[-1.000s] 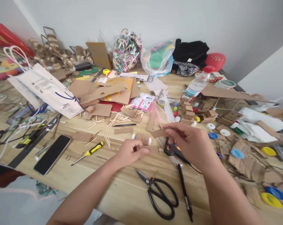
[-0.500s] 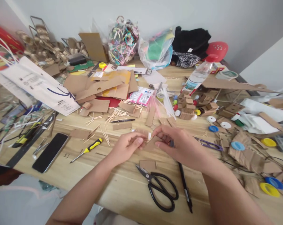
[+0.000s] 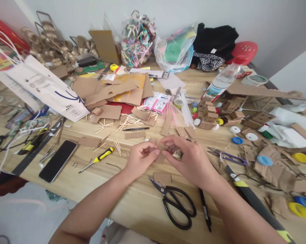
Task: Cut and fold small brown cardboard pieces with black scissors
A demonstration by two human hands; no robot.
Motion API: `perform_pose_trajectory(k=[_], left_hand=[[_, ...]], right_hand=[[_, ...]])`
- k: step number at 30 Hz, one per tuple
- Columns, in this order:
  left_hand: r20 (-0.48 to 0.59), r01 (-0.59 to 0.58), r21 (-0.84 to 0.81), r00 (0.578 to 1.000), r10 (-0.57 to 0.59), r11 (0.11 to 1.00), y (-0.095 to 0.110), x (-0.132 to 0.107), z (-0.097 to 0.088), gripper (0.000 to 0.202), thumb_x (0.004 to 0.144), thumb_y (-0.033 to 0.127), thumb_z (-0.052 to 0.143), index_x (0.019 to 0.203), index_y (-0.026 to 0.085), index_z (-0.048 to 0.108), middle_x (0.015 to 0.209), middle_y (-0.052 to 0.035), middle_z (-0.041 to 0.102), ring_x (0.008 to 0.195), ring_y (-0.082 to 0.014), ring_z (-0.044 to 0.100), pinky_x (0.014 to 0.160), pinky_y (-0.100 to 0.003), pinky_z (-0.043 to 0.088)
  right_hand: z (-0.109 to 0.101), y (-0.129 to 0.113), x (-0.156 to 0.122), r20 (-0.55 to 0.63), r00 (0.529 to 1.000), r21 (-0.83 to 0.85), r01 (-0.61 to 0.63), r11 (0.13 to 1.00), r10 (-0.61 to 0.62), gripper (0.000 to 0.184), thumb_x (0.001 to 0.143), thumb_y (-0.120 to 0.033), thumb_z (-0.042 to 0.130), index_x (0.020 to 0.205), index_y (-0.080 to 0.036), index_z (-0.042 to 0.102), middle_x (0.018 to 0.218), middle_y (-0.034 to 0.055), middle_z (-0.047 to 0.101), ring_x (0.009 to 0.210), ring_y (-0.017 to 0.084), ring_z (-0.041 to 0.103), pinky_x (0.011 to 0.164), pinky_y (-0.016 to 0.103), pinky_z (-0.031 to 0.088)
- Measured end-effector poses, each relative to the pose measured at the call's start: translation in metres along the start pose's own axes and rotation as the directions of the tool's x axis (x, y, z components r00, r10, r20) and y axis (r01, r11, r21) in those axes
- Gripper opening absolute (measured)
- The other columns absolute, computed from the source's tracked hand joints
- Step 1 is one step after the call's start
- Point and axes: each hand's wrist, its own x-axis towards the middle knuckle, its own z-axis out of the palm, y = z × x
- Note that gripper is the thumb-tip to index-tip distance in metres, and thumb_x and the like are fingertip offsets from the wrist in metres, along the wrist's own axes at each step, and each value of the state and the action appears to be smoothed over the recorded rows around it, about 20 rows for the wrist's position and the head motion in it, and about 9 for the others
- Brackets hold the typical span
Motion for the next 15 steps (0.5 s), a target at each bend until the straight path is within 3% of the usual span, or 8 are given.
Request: perform_pose_trajectory(k=[8,15], left_hand=[[-0.038,-0.025,-0.019,0.999,0.024,1.000,-0.0006,-0.0002,0.0009,0.033,0.065,0.046,0.086,0.066,0.019,0.067,0.048,0.0058,0.054,0.042,-0.0093,0.048,0.044,-0.021,0.037],[-0.039,-0.002,-0.048,0.999,0.001,0.999,-0.0005,0.0008,-0.0013,0.029,0.064,0.040,0.088,0.068,0.019,0.069,0.049,0.0059,0.054,0.043,-0.0099,0.050,0.044,-0.022,0.040]], right_hand=[[0.0032,0.0026,0.0018,-0.020,0.999,0.088,-0.027,0.996,0.029,0.022,0.083,-0.016,0.058,0.099,-0.023,0.070,0.080,0.0010,0.079,0.072,0.017,0.076,0.072,0.027,0.060],[0.0071,0.0041,0.0035,-0.059,0.995,0.115,-0.075,0.990,0.082,0.013,0.080,-0.019,0.060,0.087,-0.022,0.070,0.070,0.0001,0.074,0.061,0.016,0.070,0.061,0.026,0.057]])
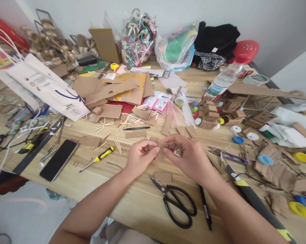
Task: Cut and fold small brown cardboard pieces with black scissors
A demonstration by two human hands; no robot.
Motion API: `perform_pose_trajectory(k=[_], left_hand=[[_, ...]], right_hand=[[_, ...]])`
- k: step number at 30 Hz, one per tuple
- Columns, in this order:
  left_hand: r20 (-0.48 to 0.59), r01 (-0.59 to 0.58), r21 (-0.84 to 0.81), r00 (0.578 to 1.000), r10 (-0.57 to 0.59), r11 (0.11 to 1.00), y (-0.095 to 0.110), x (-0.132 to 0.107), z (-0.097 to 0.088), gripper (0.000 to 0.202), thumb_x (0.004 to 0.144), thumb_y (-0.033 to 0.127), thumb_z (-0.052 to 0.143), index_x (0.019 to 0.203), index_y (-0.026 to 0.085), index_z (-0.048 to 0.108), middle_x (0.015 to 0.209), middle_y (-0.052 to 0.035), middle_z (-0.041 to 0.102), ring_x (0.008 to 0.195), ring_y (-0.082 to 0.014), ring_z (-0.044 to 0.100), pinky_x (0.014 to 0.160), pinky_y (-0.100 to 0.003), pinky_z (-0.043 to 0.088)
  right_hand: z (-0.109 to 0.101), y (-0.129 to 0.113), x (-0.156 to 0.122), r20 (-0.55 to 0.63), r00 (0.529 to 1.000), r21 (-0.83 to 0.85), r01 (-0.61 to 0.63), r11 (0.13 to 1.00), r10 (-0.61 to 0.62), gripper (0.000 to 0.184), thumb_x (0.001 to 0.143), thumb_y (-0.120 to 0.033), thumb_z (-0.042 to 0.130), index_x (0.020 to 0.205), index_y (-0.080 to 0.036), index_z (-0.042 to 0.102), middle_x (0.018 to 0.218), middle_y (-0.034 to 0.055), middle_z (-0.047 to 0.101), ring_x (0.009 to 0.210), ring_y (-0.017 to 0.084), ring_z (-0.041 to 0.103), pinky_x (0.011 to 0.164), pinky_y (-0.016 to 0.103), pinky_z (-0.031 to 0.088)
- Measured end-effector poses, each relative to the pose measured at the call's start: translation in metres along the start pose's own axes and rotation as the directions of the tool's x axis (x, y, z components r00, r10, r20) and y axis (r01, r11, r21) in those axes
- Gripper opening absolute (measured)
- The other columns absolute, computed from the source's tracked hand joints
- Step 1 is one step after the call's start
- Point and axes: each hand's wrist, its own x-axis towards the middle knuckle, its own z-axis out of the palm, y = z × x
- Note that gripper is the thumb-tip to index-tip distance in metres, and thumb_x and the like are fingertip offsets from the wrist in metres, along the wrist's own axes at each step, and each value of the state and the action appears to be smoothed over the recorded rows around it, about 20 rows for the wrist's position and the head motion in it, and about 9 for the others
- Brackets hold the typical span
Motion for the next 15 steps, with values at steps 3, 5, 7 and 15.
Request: perform_pose_trajectory(k=[3,5,7,15], left_hand=[[-0.007,0.047,-0.064,0.999,-0.047,0.997,-0.0021,0.0023,0.0011,0.031,0.061,0.042,0.089,0.068,0.018,0.071,0.050,0.0045,0.058,0.045,-0.0099,0.051,0.046,-0.023,0.043],[-0.026,0.084,-0.134,0.996,-0.089,0.987,-0.0029,0.0038,0.0028,0.032,0.056,0.040,0.091,0.067,0.017,0.072,0.052,0.0034,0.061,0.046,-0.0095,0.051,0.047,-0.022,0.043],[-0.041,0.120,-0.210,0.991,-0.131,0.970,-0.0026,0.0047,0.0048,0.032,0.051,0.037,0.093,0.064,0.017,0.073,0.052,0.0029,0.063,0.047,-0.0089,0.052,0.046,-0.022,0.043],[-0.027,0.245,-0.405,0.960,-0.279,0.881,0.0003,0.0074,0.0035,0.036,0.038,0.026,0.099,0.064,0.015,0.076,0.059,0.0006,0.071,0.050,-0.0070,0.057,0.048,-0.017,0.047]], right_hand=[[0.0022,-0.0004,-0.0009,-0.033,0.997,-0.056,0.068,0.996,-0.070,0.012,0.081,-0.016,0.057,0.081,-0.022,0.068,0.070,0.0004,0.076,0.059,0.014,0.069,0.060,0.024,0.056],[0.0034,0.0001,-0.0024,-0.048,0.988,-0.115,0.139,0.984,-0.145,0.014,0.083,-0.013,0.056,0.080,-0.022,0.067,0.072,0.0011,0.077,0.061,0.014,0.071,0.061,0.023,0.057],[0.0044,0.0014,-0.0040,-0.057,0.970,-0.190,0.224,0.956,-0.238,0.017,0.087,-0.011,0.055,0.082,-0.022,0.067,0.074,0.0026,0.078,0.064,0.015,0.073,0.063,0.023,0.058],[0.0035,0.0083,-0.0039,-0.002,0.864,-0.343,0.472,0.812,-0.503,0.024,0.099,-0.009,0.049,0.089,-0.020,0.068,0.082,0.0087,0.080,0.073,0.019,0.077,0.065,0.025,0.061]])
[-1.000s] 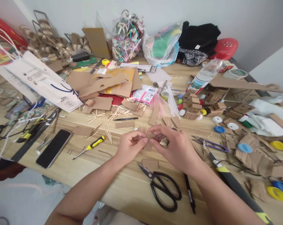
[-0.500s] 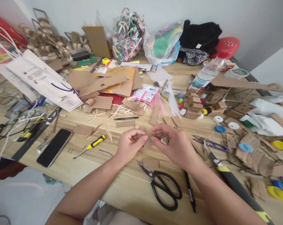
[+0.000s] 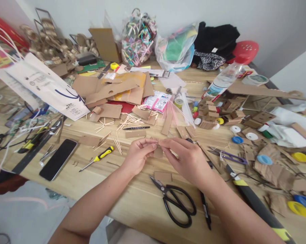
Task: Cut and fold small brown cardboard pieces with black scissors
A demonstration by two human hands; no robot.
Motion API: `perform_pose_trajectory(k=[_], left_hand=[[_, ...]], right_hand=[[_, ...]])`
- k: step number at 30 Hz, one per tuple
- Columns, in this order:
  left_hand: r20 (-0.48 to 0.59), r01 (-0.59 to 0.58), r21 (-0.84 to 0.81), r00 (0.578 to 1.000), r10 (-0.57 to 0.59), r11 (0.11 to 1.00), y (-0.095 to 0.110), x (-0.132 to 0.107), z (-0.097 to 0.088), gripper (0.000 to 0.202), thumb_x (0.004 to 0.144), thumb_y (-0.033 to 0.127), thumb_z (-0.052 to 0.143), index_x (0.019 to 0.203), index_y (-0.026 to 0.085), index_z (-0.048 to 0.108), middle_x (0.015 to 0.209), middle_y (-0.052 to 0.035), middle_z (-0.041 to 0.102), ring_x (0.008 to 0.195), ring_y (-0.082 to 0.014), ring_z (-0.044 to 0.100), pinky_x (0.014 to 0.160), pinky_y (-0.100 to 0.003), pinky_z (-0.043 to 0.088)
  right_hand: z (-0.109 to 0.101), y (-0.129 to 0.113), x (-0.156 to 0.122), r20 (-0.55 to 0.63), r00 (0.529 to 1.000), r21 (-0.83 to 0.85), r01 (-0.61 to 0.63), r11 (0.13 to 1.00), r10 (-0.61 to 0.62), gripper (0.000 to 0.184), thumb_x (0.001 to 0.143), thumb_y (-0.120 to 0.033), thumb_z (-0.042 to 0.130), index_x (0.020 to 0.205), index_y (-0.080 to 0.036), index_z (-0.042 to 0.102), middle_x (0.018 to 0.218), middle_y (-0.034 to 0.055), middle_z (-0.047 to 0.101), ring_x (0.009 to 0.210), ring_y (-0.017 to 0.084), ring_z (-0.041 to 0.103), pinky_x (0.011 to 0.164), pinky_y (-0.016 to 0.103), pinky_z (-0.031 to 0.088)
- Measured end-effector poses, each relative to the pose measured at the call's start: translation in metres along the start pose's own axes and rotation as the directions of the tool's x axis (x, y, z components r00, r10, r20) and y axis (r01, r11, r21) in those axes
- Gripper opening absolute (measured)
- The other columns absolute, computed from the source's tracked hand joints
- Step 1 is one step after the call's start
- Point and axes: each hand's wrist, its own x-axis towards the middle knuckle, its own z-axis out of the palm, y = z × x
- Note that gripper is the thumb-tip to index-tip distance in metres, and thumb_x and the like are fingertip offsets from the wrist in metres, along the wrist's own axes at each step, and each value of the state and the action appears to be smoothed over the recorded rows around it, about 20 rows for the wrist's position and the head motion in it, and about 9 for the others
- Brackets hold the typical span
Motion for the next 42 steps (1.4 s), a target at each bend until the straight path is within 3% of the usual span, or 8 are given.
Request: perform_pose_trajectory(k=[11,15,18,20,23,29,36,42], left_hand=[[0.078,0.092,-0.059,0.993,-0.087,0.994,-0.001,0.004,-0.006,0.046,0.038,0.039,0.103,0.062,0.013,0.073,0.057,0.0021,0.068,0.048,-0.0061,0.058,0.049,-0.017,0.054],[0.067,0.087,-0.039,0.994,-0.084,0.995,0.000,0.006,-0.008,0.044,0.038,0.034,0.103,0.067,0.013,0.077,0.064,0.0000,0.072,0.055,-0.0094,0.064,0.052,-0.020,0.056],[0.056,0.044,0.015,0.997,-0.044,0.999,0.002,0.005,-0.008,0.041,0.041,0.034,0.101,0.068,0.014,0.078,0.066,-0.0013,0.074,0.056,-0.0106,0.064,0.053,-0.021,0.056],[0.056,-0.013,0.076,0.998,0.009,0.997,0.003,0.004,-0.008,0.038,0.043,0.034,0.100,0.069,0.015,0.078,0.065,-0.0017,0.075,0.056,-0.0104,0.063,0.053,-0.021,0.054],[0.061,-0.127,0.178,0.991,0.118,0.976,0.004,0.002,-0.007,0.034,0.047,0.034,0.097,0.069,0.016,0.079,0.065,-0.0026,0.076,0.056,-0.0111,0.063,0.054,-0.021,0.052],[0.068,-0.259,0.328,0.966,0.251,0.909,0.005,-0.001,-0.007,0.025,0.053,0.031,0.092,0.072,0.019,0.080,0.070,-0.0034,0.079,0.062,-0.0143,0.068,0.062,-0.025,0.056],[0.081,-0.274,0.388,0.961,0.264,0.880,0.004,0.000,-0.009,0.028,0.056,0.039,0.091,0.072,0.018,0.079,0.067,-0.0043,0.077,0.059,-0.0149,0.066,0.057,-0.025,0.054],[0.100,-0.257,0.375,0.967,0.236,0.891,0.008,-0.001,-0.008,0.032,0.056,0.041,0.092,0.073,0.018,0.078,0.066,-0.0029,0.076,0.057,-0.0140,0.065,0.056,-0.025,0.055]], right_hand=[[-0.004,0.005,0.000,0.062,0.993,-0.028,0.106,0.994,-0.104,0.029,0.098,-0.004,0.047,0.098,-0.016,0.074,0.096,0.0140,0.082,0.085,0.022,0.080,0.075,0.030,0.066],[-0.007,0.006,0.001,0.073,0.996,0.094,0.053,0.994,-0.060,0.028,0.100,-0.010,0.049,0.102,-0.019,0.076,0.103,0.0122,0.082,0.092,0.022,0.080,0.081,0.032,0.066],[-0.006,0.005,0.003,0.097,0.992,0.231,-0.100,0.968,0.080,0.026,0.100,-0.017,0.052,0.102,-0.022,0.078,0.104,0.0097,0.083,0.095,0.022,0.080,0.085,0.034,0.065],[-0.004,0.004,0.004,0.149,0.954,0.334,-0.295,0.895,0.259,0.022,0.098,-0.023,0.056,0.097,-0.023,0.079,0.098,0.0077,0.084,0.090,0.023,0.080,0.083,0.034,0.065],[0.001,0.004,0.007,0.293,0.830,0.471,-0.557,0.684,0.475,0.023,0.091,-0.039,0.064,0.090,-0.021,0.078,0.084,0.0073,0.083,0.075,0.023,0.079,0.070,0.033,0.064],[0.004,0.005,0.011,0.439,0.690,0.556,-0.712,0.429,0.575,0.040,0.074,-0.060,0.075,0.076,-0.021,0.070,0.068,0.0041,0.075,0.061,0.019,0.071,0.065,0.032,0.060],[0.007,-0.001,0.013,0.374,0.687,0.523,-0.711,0.470,0.623,0.039,0.072,-0.060,0.076,0.072,-0.022,0.067,0.063,0.0022,0.070,0.058,0.017,0.066,0.058,0.030,0.054],[0.004,0.000,0.016,0.431,0.677,0.573,-0.716,0.399,0.597,0.043,0.069,-0.063,0.078,0.073,-0.022,0.066,0.063,0.0017,0.071,0.056,0.016,0.066,0.058,0.030,0.057]])
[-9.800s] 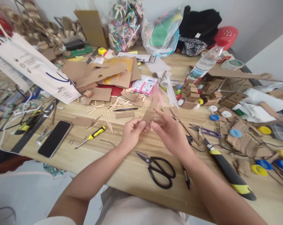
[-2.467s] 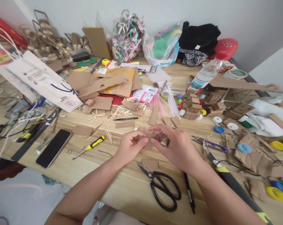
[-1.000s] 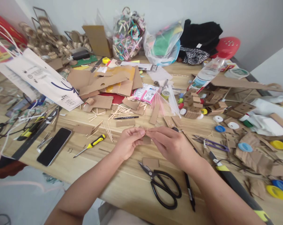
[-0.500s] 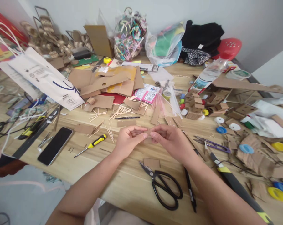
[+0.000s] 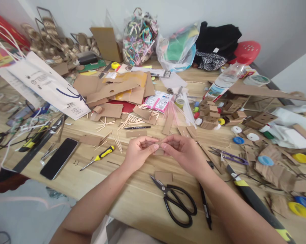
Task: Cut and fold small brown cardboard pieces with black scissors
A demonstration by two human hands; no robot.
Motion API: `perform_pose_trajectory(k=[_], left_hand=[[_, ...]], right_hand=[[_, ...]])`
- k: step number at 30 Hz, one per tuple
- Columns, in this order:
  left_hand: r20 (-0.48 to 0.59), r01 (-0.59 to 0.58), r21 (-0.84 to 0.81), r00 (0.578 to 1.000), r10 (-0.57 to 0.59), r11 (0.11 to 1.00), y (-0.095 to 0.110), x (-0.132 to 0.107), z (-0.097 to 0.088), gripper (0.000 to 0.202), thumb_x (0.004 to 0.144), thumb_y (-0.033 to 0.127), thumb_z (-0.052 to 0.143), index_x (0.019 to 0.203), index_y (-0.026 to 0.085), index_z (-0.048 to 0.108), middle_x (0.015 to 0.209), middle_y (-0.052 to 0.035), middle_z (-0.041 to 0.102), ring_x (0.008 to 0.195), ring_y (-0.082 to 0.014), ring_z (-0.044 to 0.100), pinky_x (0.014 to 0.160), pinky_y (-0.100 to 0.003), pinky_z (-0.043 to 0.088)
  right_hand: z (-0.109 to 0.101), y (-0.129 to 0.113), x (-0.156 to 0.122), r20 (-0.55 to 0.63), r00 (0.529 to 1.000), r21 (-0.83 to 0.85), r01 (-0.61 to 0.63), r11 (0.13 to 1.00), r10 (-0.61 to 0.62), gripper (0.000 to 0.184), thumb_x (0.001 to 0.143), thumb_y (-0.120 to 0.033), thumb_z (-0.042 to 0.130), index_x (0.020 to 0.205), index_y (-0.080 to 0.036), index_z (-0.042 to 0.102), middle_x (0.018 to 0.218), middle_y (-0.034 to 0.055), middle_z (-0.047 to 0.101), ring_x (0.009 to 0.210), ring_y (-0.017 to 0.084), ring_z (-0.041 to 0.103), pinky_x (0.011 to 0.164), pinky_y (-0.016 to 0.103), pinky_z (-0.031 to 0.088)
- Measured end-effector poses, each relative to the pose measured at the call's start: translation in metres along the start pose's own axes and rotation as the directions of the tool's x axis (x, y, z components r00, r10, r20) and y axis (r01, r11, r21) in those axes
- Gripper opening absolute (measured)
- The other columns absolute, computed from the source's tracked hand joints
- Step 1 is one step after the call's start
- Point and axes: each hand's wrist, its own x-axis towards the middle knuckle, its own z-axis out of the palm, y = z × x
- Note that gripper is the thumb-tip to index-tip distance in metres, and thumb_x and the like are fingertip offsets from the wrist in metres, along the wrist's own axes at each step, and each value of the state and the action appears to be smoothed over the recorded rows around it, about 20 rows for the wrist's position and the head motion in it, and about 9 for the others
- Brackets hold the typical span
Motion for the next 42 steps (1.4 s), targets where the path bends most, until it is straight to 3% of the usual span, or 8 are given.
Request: perform_pose_trajectory(k=[5,20,33,42], left_hand=[[0.002,0.004,0.001,1.000,-0.004,1.000,0.0021,-0.0012,-0.0007,0.032,0.058,0.042,0.092,0.074,0.018,0.078,0.062,-0.0017,0.073,0.054,-0.0138,0.063,0.055,-0.025,0.055],[0.022,-0.044,0.043,0.999,0.043,0.998,-0.0016,-0.0024,-0.0004,0.034,0.063,0.047,0.090,0.076,0.018,0.078,0.064,-0.0029,0.074,0.054,-0.0149,0.065,0.054,-0.026,0.056],[-0.019,0.003,-0.010,1.000,-0.003,1.000,0.0037,-0.0020,0.0035,0.036,0.054,0.048,0.094,0.069,0.020,0.076,0.057,-0.0002,0.071,0.049,-0.0138,0.062,0.051,-0.025,0.054],[-0.011,-0.019,-0.007,1.000,0.018,1.000,0.0031,-0.0031,0.0044,0.036,0.057,0.049,0.093,0.069,0.019,0.075,0.054,0.0009,0.068,0.048,-0.0130,0.061,0.050,-0.025,0.053]], right_hand=[[-0.0011,-0.0009,-0.0001,0.045,0.999,0.048,-0.025,0.999,0.023,0.044,0.069,-0.064,0.079,0.073,-0.022,0.067,0.062,0.0015,0.071,0.056,0.016,0.066,0.060,0.032,0.059],[0.0022,-0.0003,-0.0017,-0.006,0.999,0.041,-0.050,0.998,0.050,0.040,0.067,-0.059,0.080,0.069,-0.021,0.066,0.057,-0.0007,0.066,0.052,0.014,0.062,0.055,0.028,0.054],[0.0040,0.0038,-0.0017,-0.028,0.999,0.022,-0.040,0.999,0.040,0.045,0.068,-0.064,0.079,0.069,-0.022,0.065,0.055,-0.0003,0.066,0.050,0.015,0.062,0.052,0.028,0.052],[0.0053,0.0066,-0.0022,-0.044,0.999,0.004,-0.017,1.000,0.017,0.043,0.070,-0.063,0.078,0.071,-0.022,0.066,0.056,0.0001,0.068,0.049,0.015,0.063,0.052,0.028,0.053]])
